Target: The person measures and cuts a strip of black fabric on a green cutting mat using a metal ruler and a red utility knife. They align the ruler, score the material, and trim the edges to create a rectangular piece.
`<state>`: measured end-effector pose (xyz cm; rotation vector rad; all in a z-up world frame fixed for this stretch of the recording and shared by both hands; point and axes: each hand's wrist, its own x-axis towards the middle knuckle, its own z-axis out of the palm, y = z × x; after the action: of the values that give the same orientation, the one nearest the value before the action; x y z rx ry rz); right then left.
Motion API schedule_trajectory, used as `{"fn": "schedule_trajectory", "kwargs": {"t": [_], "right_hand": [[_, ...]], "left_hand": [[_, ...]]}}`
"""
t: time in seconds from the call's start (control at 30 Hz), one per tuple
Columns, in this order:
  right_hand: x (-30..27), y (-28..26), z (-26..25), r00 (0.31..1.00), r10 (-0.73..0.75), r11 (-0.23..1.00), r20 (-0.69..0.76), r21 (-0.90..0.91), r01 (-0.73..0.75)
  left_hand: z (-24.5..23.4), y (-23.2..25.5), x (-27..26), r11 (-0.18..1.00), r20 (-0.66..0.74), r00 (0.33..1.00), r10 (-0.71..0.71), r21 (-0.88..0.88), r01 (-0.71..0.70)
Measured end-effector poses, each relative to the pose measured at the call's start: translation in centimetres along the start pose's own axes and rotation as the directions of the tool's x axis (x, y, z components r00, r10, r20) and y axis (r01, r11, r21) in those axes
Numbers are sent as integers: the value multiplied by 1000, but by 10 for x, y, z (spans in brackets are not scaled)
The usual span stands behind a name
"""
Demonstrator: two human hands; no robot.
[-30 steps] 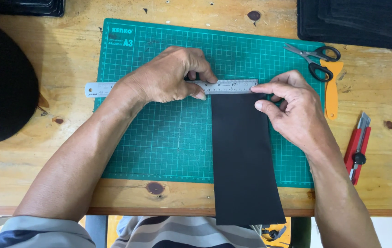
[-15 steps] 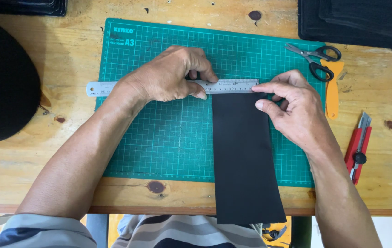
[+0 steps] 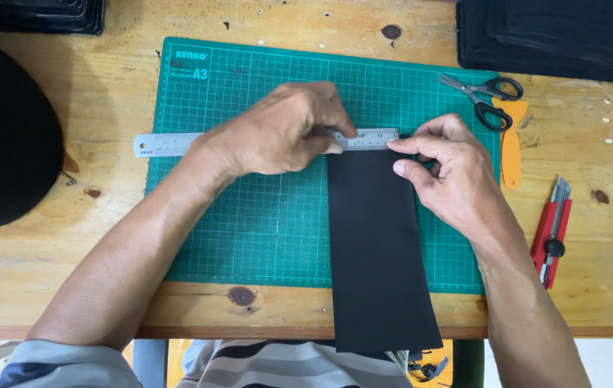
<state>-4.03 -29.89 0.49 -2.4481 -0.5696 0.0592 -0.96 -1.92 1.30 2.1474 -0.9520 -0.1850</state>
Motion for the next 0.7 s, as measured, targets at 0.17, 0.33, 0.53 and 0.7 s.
{"fn": "schedule_trajectory", "kwargs": {"t": [0.17, 0.33, 0.53, 0.7], "right_hand": [[1, 3, 1, 1000, -9, 1000, -9, 20, 9], [-1, -4, -12, 999, 32, 998, 37, 50, -34], [-27, -11, -70, 995, -85, 985, 50, -145, 92], [-82, 52, -107, 993, 107, 795, -41, -597, -110]], "left_hand": [[28, 4, 9, 998, -4, 999, 36, 56, -36], [29, 9, 5, 1000, 32, 999, -7, 29, 6], [32, 11, -1, 993, -31, 996, 88, 84, -85], [33, 15, -1, 986, -59, 990, 126, 116, -119]]}}
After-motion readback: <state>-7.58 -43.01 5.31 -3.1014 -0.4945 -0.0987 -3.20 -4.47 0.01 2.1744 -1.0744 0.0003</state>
